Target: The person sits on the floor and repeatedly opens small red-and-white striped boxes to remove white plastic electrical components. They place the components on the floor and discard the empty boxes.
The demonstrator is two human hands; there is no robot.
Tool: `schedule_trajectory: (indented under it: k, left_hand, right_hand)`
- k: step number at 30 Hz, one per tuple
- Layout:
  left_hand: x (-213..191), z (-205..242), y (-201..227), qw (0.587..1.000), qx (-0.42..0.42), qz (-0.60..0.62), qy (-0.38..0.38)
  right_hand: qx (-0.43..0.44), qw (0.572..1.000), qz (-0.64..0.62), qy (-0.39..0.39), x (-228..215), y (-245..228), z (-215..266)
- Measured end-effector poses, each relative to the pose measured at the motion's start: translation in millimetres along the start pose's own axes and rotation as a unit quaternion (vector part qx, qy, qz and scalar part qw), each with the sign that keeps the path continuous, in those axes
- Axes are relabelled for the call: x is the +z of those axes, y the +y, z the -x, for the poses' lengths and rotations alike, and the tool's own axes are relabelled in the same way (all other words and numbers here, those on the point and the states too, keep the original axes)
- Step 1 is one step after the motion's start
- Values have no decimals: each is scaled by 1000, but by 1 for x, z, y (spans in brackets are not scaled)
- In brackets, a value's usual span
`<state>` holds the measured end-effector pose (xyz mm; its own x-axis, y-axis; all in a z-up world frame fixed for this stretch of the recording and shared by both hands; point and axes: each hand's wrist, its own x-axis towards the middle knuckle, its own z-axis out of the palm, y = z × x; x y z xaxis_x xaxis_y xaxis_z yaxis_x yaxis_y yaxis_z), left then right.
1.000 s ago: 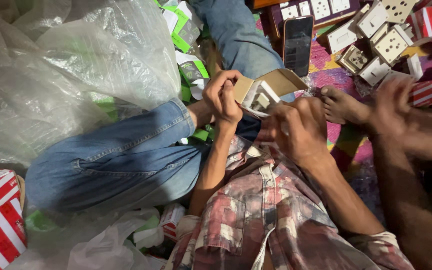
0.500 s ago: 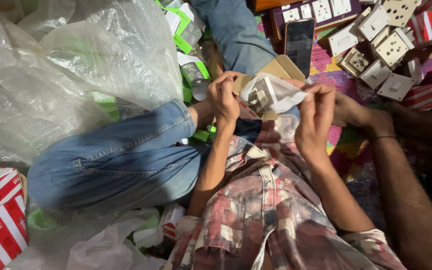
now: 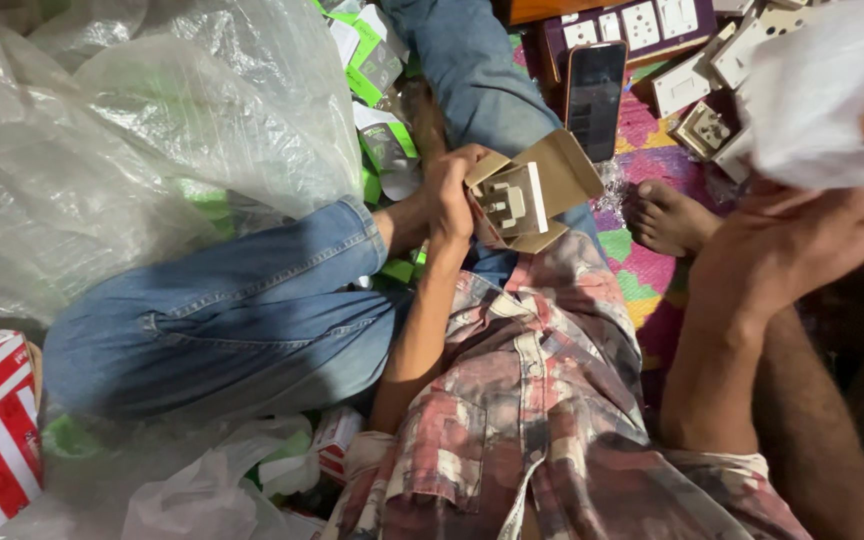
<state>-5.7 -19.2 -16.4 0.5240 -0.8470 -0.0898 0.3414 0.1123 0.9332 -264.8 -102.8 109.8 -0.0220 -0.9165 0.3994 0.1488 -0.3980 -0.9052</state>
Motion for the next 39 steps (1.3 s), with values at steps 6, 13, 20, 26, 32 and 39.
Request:
schedule_trajectory:
  k: [6, 13, 20, 26, 32, 39]
  left_hand:
    - [1, 4, -4, 999, 33, 23, 7]
    - [-9, -7, -33, 997, 44, 4, 67]
    - [-11, -10, -47, 992, 15, 85, 90]
    - [-10, -5, -18, 967, 189, -154, 78]
    - [7, 10, 21, 969, 155, -161, 102]
    - [15, 11, 28, 980, 142, -115, 80]
  right_hand:
    - [293, 921, -237, 99, -21, 35, -21]
    - [354, 908, -224, 18, 0, 50, 32]
    - [168, 965, -26, -202, 67, 28, 56]
    - [-166, 880, 228, -383, 96, -61, 66]
    - [-92, 835, 447, -306, 95, -73, 38]
    - [-32, 843, 422, -330, 78, -39, 49]
